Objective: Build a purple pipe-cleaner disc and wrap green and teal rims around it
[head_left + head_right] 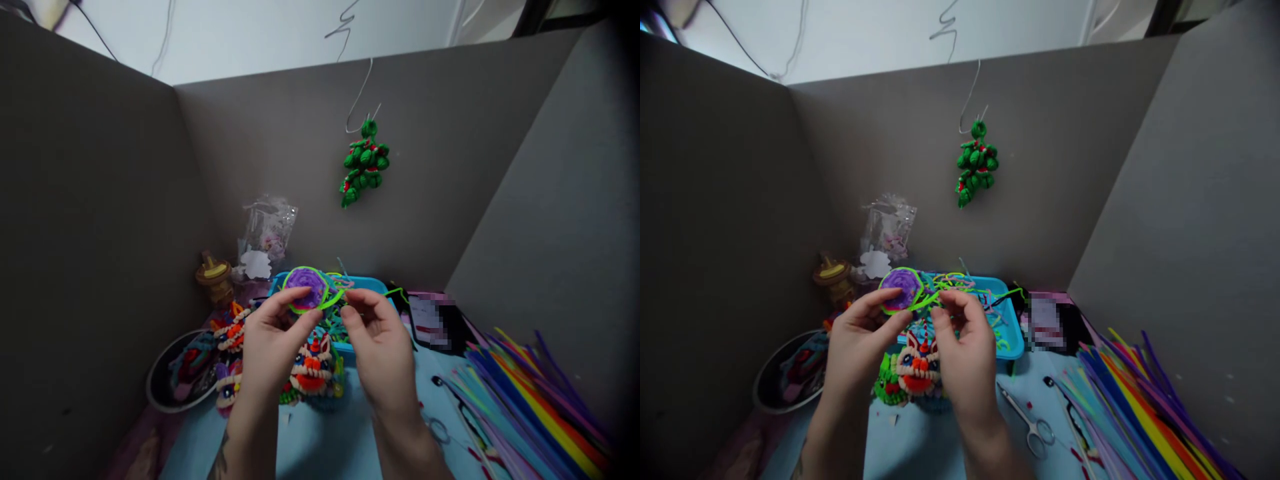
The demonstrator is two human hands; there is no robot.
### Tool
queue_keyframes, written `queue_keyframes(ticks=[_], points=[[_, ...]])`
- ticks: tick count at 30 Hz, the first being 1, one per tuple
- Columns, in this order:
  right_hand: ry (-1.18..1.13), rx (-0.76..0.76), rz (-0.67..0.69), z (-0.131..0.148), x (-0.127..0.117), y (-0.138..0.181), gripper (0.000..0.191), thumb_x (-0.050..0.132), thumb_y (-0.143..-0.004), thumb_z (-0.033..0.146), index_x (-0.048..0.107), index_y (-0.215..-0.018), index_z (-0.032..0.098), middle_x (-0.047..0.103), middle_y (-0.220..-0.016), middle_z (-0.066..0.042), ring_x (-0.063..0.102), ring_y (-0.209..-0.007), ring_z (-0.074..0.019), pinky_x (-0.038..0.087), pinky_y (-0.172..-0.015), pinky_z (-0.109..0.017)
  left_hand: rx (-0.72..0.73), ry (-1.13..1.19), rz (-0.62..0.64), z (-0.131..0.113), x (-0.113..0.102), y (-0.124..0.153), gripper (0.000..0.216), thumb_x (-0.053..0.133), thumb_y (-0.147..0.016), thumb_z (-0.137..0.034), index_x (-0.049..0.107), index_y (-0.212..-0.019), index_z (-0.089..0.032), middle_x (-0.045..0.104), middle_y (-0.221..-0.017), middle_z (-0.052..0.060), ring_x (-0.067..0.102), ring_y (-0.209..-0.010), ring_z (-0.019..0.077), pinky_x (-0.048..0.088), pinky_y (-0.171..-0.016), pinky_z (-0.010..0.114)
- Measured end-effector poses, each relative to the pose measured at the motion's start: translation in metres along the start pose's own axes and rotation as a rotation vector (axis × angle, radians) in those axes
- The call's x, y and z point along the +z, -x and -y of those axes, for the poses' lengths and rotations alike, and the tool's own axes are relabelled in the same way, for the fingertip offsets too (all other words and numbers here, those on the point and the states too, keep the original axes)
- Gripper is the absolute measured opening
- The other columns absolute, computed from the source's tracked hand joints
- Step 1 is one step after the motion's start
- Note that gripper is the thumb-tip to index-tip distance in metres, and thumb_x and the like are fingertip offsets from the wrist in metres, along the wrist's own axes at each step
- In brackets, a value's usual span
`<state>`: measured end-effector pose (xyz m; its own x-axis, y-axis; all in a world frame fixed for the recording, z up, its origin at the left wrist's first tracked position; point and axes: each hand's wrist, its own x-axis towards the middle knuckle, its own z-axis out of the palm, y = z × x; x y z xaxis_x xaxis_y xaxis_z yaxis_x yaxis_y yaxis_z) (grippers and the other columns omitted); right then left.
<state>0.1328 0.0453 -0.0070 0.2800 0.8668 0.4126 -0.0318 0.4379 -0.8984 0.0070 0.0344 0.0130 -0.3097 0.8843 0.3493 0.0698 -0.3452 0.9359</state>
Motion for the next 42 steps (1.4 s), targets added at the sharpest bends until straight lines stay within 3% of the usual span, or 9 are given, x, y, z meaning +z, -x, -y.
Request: queue_keyframes(ticks=[6,12,15,20,26,33,37,42], points=[[0.124,-0.032,-0.011,0.003,-0.009,-0.008,0.021,0.062,-0.080,0.031,0.066,-0.098,0.020,0.067,-0.102,-0.008,0.062,-0.093,-0.0225,0.049,-0.082,-0.039,-0.084,0.142,0.063,0.002,0.002,-0.002,0.033,0.080,-0.061,-0.023,0.072,-0.093,-0.016,0.066,-0.064,-0.001,0.053,-0.052,0.0074,0.043,-0.047,0.016],[0.095,-0.012,-0.031,0.003,-0.012,-0.008,0.015,0.063,-0.079,0.030,0.068,-0.088,0.019,0.070,-0.090,-0.007,0.064,-0.084,-0.0210,0.051,-0.075,-0.036,-0.086,0.169,0.089,-0.003,0.004,0.000,0.031,0.080,-0.059,-0.023,0.073,-0.089,-0.016,0.070,-0.069,0.002,0.059,-0.056,0.0101,0.048,-0.050,0.018],[0.153,-0.092,-0.054,0.005,-0.014,-0.005,0.013,0.062,-0.080,0.029,0.069,-0.086,0.020,0.070,-0.089,-0.006,0.064,-0.083,-0.0208,0.051,-0.075,-0.035,-0.087,0.155,0.094,-0.002,0.002,0.000,0.032,0.081,-0.060,-0.024,0.074,-0.089,-0.016,0.071,-0.071,0.002,0.060,-0.056,0.0105,0.049,-0.051,0.019],[0.233,-0.299,0.025,0.011,-0.014,0.000,0.013,0.056,-0.085,0.023,0.069,-0.087,0.023,0.069,-0.087,-0.004,0.063,-0.083,-0.0194,0.050,-0.076,-0.036,-0.089,0.160,0.106,0.000,0.000,0.000,0.032,0.081,-0.061,-0.024,0.074,-0.091,-0.016,0.072,-0.074,0.003,0.062,-0.061,0.0116,0.051,-0.056,0.020],[0.291,-0.432,0.104,0.015,-0.012,0.002,0.008,0.058,-0.085,0.020,0.064,-0.088,0.024,0.070,-0.094,-0.005,0.061,-0.089,-0.0198,0.050,-0.077,-0.036,-0.069,0.160,0.057,-0.001,0.002,0.000,0.031,0.079,-0.062,-0.024,0.074,-0.092,-0.017,0.071,-0.073,0.002,0.060,-0.061,0.0107,0.051,-0.057,0.020],[0.369,-0.548,0.054,0.008,-0.007,0.004,0.014,0.056,-0.087,0.018,0.066,-0.093,0.025,0.069,-0.087,-0.003,0.062,-0.082,-0.0182,0.051,-0.075,-0.034,-0.042,0.111,0.004,-0.002,0.005,0.002,0.031,0.079,-0.063,-0.025,0.074,-0.092,-0.017,0.069,-0.071,0.001,0.058,-0.060,0.0109,0.050,-0.055,0.020],[0.391,-0.585,0.005,0.005,-0.007,0.003,0.014,0.057,-0.086,0.016,0.066,-0.093,0.025,0.068,-0.085,-0.003,0.061,-0.082,-0.0182,0.050,-0.076,-0.033,-0.044,0.143,0.060,-0.005,0.004,0.001,0.029,0.077,-0.065,-0.024,0.075,-0.093,-0.017,0.070,-0.074,0.003,0.059,-0.061,0.0108,0.050,-0.056,0.019],[0.489,-0.623,-0.071,0.008,-0.011,0.000,0.009,0.059,-0.085,0.018,0.067,-0.087,0.022,0.064,-0.083,-0.003,0.058,-0.083,-0.0194,0.047,-0.076,-0.035,-0.068,0.139,0.124,-0.007,0.003,0.003,0.031,0.073,-0.070,-0.027,0.073,-0.099,-0.017,0.061,-0.057,-0.002,0.050,-0.049,0.0072,0.043,-0.046,0.016]])
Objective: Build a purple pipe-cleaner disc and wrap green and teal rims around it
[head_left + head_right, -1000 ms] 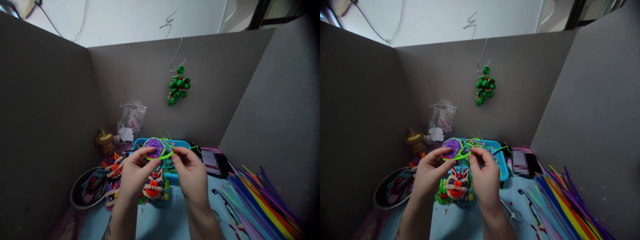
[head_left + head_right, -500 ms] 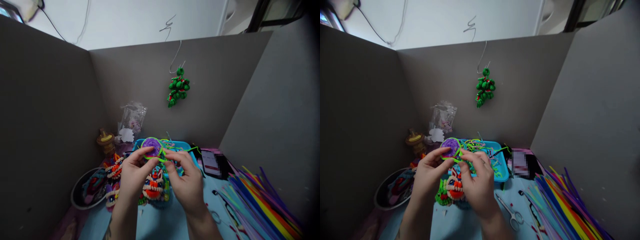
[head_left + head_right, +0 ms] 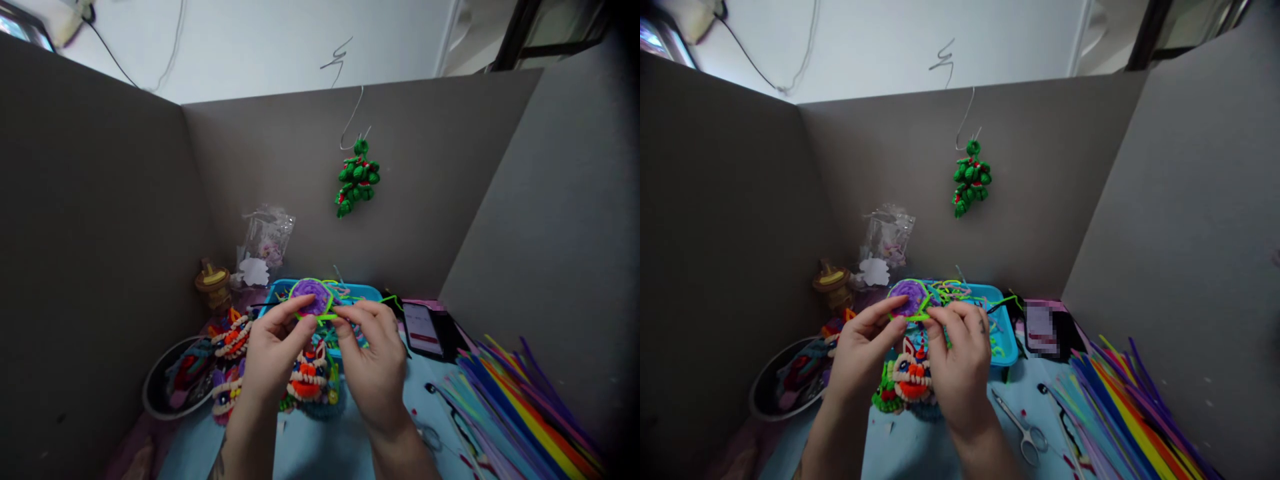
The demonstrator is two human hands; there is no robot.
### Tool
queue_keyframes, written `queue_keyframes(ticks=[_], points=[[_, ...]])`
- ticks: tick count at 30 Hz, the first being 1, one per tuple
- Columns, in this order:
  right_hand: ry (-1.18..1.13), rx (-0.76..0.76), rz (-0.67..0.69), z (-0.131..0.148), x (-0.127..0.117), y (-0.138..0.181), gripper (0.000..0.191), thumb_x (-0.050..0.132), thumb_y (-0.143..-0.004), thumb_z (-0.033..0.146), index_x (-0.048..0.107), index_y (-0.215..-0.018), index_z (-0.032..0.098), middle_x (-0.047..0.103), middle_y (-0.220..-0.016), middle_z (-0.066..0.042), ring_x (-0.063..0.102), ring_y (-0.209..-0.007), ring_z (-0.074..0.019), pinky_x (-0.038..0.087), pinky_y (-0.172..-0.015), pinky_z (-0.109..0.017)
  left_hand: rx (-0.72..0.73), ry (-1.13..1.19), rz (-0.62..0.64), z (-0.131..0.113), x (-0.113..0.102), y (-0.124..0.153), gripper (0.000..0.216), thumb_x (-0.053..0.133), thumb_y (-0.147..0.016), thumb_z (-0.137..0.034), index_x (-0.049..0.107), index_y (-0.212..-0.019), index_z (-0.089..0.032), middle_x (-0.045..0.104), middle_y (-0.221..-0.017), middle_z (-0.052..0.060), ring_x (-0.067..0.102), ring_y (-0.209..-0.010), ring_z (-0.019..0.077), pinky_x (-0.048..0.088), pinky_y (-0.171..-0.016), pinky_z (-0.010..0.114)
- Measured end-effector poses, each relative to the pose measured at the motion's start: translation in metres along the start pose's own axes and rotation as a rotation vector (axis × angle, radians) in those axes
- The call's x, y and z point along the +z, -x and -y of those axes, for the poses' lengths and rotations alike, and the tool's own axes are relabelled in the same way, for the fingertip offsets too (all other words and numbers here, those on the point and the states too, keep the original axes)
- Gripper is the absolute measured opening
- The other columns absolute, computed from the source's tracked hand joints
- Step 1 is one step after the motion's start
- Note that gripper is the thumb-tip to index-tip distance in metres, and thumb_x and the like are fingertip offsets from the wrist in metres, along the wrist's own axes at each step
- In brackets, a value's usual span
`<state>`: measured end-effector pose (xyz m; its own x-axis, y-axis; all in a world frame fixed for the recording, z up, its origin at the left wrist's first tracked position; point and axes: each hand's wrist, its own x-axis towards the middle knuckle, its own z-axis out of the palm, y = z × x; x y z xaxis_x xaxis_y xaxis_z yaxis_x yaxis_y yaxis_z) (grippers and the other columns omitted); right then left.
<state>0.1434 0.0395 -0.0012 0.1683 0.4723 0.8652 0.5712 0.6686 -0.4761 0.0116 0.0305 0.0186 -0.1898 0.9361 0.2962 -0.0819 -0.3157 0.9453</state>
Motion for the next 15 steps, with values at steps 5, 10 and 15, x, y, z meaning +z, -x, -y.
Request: queue_keyframes(ticks=[5,10,15], points=[[-0.028,-0.022,0.062,0.0018,-0.0015,-0.0016,0.011,0.058,-0.086,0.013,0.065,-0.087,0.021,0.066,-0.083,-0.003,0.057,-0.083,-0.0185,0.046,-0.077,-0.034,0.011,-0.047,0.022,-0.0013,-0.0002,0.0028,0.029,0.071,-0.073,-0.027,0.073,-0.100,-0.019,0.060,-0.057,-0.003,0.049,-0.049,0.0064,0.042,-0.046,0.015],[-0.088,0.014,0.100,0.0023,-0.0008,-0.0029,0.012,0.057,-0.086,0.012,0.063,-0.086,0.021,0.066,-0.082,-0.001,0.057,-0.082,-0.0177,0.046,-0.074,-0.032,0.010,-0.066,0.047,-0.0008,-0.0012,0.0023,0.028,0.071,-0.073,-0.027,0.074,-0.099,-0.019,0.063,-0.061,-0.001,0.050,-0.050,0.0067,0.043,-0.047,0.016],[-0.035,-0.003,0.102,-0.0012,-0.0012,-0.0046,0.011,0.055,-0.087,0.013,0.063,-0.085,0.020,0.061,-0.085,-0.004,0.055,-0.084,-0.0185,0.045,-0.075,-0.033,-0.006,-0.063,0.066,0.0023,-0.0003,0.0005,0.029,0.070,-0.073,-0.028,0.073,-0.100,-0.017,0.060,-0.058,-0.002,0.049,-0.047,0.0070,0.042,-0.046,0.017]])
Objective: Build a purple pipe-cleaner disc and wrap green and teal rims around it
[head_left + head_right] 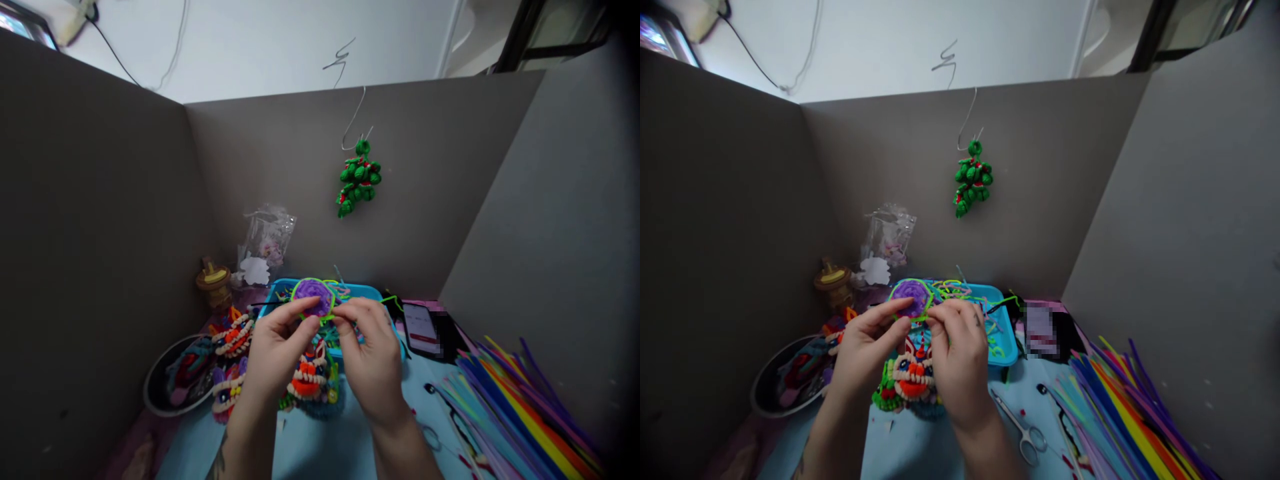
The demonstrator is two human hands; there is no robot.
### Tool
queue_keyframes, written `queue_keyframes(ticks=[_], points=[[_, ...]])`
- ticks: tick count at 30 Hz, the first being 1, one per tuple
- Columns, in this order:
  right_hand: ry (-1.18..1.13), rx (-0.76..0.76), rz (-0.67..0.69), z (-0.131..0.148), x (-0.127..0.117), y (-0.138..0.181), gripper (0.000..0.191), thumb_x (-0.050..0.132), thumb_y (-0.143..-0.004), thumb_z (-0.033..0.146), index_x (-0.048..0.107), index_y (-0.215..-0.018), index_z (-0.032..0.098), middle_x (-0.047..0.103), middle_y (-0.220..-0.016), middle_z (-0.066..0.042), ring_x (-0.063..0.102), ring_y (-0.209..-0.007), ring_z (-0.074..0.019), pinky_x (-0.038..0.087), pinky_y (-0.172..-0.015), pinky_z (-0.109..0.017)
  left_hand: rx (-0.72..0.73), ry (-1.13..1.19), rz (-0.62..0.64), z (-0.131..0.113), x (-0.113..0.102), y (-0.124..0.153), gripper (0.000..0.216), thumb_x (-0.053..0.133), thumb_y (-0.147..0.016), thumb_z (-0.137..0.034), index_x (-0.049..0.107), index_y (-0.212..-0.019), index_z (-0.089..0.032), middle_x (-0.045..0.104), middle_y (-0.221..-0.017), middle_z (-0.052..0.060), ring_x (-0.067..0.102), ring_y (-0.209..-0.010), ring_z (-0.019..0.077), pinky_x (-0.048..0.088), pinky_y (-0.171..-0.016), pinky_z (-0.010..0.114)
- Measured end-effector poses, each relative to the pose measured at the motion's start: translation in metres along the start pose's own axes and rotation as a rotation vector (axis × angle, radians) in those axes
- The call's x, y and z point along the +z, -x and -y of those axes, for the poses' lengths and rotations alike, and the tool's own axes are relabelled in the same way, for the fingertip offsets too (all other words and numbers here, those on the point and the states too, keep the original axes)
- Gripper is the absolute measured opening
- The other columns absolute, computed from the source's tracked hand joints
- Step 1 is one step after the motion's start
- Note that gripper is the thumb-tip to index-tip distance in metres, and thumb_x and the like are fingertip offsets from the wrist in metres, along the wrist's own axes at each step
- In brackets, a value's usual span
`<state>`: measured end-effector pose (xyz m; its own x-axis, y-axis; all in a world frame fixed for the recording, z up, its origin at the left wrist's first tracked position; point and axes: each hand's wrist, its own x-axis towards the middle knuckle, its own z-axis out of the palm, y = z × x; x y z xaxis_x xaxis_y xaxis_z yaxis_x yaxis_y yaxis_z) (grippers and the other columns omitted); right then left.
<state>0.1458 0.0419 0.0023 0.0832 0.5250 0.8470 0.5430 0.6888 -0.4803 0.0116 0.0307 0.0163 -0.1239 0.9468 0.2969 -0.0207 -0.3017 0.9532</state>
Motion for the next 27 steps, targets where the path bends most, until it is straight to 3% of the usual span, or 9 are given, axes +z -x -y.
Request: queue_keyframes(ticks=[5,15,20,27], points=[[0.079,-0.059,0.036,-0.004,-0.001,0.000,0.016,0.051,-0.086,0.008,0.064,-0.085,0.018,0.060,-0.086,-0.006,0.053,-0.085,-0.0198,0.045,-0.075,-0.033,-0.018,-0.007,-0.021,0.000,0.000,0.000,0.031,0.070,-0.073,-0.030,0.072,-0.101,-0.017,0.059,-0.058,-0.002,0.048,-0.047,0.0069,0.041,-0.045,0.017],[-0.192,-0.045,0.191,-0.012,-0.008,-0.006,0.025,0.048,-0.083,0.001,0.061,-0.081,0.022,0.064,-0.077,0.000,0.053,-0.079,-0.0170,0.042,-0.072,-0.030,-0.079,-0.011,0.032,0.001,-0.002,-0.002,0.033,0.070,-0.073,-0.031,0.072,-0.102,-0.015,0.062,-0.064,0.001,0.050,-0.050,0.0085,0.044,-0.047,0.019],[-0.308,0.087,0.189,-0.012,-0.005,-0.003,0.021,0.049,-0.085,0.007,0.059,-0.074,0.022,0.061,-0.072,0.001,0.052,-0.073,-0.0155,0.041,-0.071,-0.030,-0.110,0.052,0.086,-0.002,-0.002,-0.003,0.032,0.069,-0.074,-0.031,0.072,-0.103,-0.016,0.064,-0.062,0.001,0.054,-0.046,0.0085,0.045,-0.047,0.019],[-0.384,0.348,0.183,-0.009,0.001,0.000,0.008,0.059,-0.083,0.021,0.064,-0.077,0.022,0.062,-0.075,0.000,0.056,-0.075,-0.0161,0.043,-0.070,-0.028,-0.083,-0.005,0.017,-0.003,-0.006,-0.003,0.031,0.068,-0.074,-0.034,0.074,-0.099,-0.015,0.067,-0.063,0.002,0.051,-0.045,0.0084,0.041,-0.044,0.019]])
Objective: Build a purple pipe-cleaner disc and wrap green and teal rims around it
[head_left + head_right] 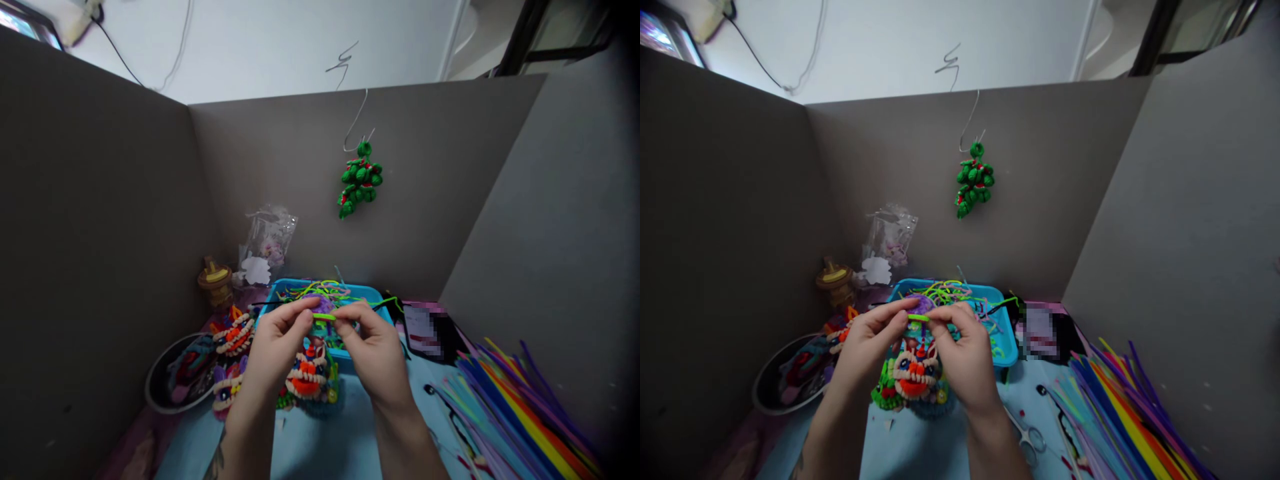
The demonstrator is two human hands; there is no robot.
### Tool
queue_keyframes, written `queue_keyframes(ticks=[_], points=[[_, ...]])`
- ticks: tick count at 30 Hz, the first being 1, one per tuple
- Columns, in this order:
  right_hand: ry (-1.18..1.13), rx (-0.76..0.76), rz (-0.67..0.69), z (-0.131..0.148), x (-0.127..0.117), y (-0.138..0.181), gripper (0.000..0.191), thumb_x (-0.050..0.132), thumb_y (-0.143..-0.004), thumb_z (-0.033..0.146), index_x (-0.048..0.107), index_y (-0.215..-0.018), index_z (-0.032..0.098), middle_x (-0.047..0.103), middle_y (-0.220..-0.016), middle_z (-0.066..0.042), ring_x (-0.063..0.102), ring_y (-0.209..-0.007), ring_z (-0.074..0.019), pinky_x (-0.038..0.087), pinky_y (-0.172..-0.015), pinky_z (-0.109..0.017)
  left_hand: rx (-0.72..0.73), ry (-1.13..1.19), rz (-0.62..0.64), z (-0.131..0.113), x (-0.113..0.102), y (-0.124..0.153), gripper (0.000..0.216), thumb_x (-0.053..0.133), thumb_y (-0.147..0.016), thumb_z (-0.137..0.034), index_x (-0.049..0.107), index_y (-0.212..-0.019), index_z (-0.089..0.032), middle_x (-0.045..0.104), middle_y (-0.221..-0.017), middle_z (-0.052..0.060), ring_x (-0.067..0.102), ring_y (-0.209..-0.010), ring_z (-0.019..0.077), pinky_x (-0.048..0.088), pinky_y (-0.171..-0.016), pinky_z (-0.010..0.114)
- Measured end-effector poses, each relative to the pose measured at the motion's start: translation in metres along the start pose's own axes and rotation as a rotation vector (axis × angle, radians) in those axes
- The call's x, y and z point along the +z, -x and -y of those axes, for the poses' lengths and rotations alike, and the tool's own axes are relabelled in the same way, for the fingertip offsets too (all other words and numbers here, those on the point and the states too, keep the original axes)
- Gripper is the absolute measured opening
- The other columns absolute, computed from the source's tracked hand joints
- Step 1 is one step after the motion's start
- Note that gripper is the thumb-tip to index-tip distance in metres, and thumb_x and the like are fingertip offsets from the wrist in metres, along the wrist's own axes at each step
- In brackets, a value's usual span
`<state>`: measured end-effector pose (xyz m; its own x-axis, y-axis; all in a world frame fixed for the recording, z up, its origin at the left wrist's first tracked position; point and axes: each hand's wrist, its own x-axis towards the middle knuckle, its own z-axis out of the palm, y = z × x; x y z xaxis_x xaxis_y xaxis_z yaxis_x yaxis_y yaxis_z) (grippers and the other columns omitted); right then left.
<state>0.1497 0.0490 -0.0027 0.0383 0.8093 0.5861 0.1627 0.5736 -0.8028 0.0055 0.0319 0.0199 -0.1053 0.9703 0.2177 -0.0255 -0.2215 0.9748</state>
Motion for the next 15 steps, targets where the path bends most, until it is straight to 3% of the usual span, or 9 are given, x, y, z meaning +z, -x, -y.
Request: queue_keyframes(ticks=[3,9,15], points=[[0.030,0.040,-0.092,0.001,0.002,-0.001,0.002,0.062,-0.079,0.022,0.063,-0.078,0.021,0.061,-0.075,0.000,0.057,-0.073,-0.0166,0.045,-0.068,-0.029,0.011,-0.015,-0.033,0.003,0.000,-0.001,0.031,0.067,-0.076,-0.035,0.075,-0.098,-0.015,0.070,-0.067,0.003,0.054,-0.050,0.0097,0.041,-0.046,0.019],[0.337,-0.211,-0.218,0.006,0.004,-0.002,0.013,0.059,-0.079,0.018,0.059,-0.066,0.021,0.060,-0.074,-0.001,0.054,-0.079,-0.0197,0.042,-0.076,-0.036,0.066,-0.005,-0.089,0.000,0.007,-0.001,0.031,0.068,-0.075,-0.035,0.074,-0.097,-0.014,0.075,-0.091,0.010,0.067,-0.076,0.0190,0.052,-0.064,0.025],[0.368,-0.174,-0.267,0.004,0.007,0.000,0.012,0.057,-0.080,0.020,0.062,-0.069,0.020,0.058,-0.082,-0.004,0.054,-0.085,-0.0210,0.044,-0.078,-0.037,0.191,-0.230,-0.165,0.001,0.013,0.004,0.027,0.060,-0.081,-0.030,0.073,-0.101,-0.016,0.075,-0.090,0.007,0.067,-0.077,0.0184,0.052,-0.069,0.026]])
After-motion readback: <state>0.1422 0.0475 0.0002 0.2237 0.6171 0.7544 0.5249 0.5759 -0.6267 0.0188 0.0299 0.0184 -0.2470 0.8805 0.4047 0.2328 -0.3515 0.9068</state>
